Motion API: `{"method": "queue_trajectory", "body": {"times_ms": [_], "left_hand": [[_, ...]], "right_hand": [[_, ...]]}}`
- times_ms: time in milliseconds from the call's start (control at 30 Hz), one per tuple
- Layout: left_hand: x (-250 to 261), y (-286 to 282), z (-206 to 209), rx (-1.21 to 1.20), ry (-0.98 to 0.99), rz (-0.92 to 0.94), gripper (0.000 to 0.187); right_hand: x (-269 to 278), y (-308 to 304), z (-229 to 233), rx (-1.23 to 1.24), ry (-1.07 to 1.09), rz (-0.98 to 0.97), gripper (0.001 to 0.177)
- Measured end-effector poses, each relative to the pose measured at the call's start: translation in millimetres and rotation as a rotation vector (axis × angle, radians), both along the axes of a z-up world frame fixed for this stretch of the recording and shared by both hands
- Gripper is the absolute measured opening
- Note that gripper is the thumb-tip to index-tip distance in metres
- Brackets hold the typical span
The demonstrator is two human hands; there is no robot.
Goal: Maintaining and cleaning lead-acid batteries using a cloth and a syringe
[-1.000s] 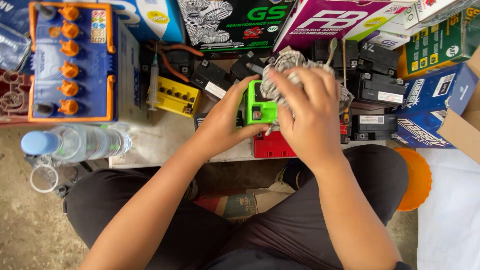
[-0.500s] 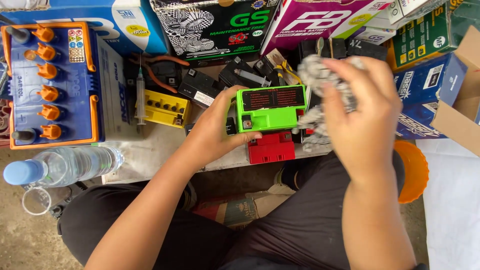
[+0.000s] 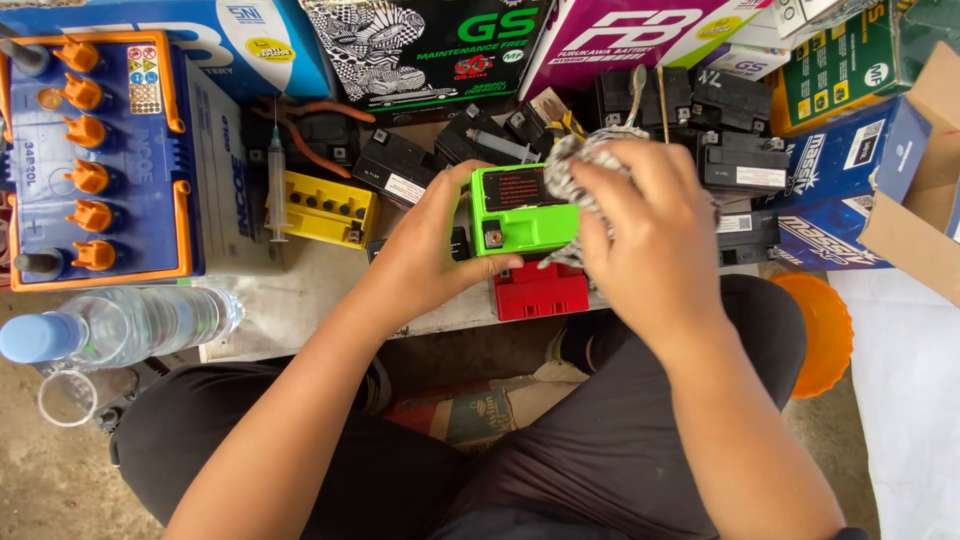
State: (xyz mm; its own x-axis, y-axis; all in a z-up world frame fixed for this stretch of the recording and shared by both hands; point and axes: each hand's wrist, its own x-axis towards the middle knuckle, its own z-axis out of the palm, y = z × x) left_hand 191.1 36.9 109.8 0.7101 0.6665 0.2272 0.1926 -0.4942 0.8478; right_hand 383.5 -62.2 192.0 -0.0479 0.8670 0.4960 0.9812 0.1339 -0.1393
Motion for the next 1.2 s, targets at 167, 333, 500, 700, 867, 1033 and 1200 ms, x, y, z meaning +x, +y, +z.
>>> {"method": "queue_trajectory", "body": {"times_ms": [167, 333, 500, 700, 867, 1033, 1200], "left_hand": [[-0.4, -1.8, -0.8, 0.000, -0.043, -0.006, 0.090], [-1.4, 0.2, -4.3, 0.011, -0.029, -0.005, 0.091], [-0.2, -1.0, 3.9, -0.006, -0.040, -0.011, 0.087], [6.8, 2.0, 7.0, -0.143, -0.078, -0.062, 0.099], [18.1, -3.2, 0.8, -0.158, -0.144, -0.005, 0.087], [13.1, -12.4, 0.4, -0.152, -0.209, 0.079, 0.081], [-19.4, -14.5, 29.9, -0.157, -0.307, 0.097, 0.085]], "right_hand": [[-29.3, 0.2, 2.5, -0.025, 0.015, 0.048, 0.036], [-30.5, -16.9, 11.0, -0.063, -0.041, 0.145, 0.032], [-29.7, -50.9, 8.7, -0.178, 0.188, 0.163, 0.030], [1.5, -81.7, -41.6, 0.164, 0.592, -0.198, 0.019], [22.9, -71.1, -87.6, 0.259, 1.119, -0.351, 0.018], [34.8, -66.9, -117.2, 0.183, 1.126, -0.378, 0.032], [18.6, -61.9, -93.9, 0.158, 0.987, -0.280, 0.030]]}}
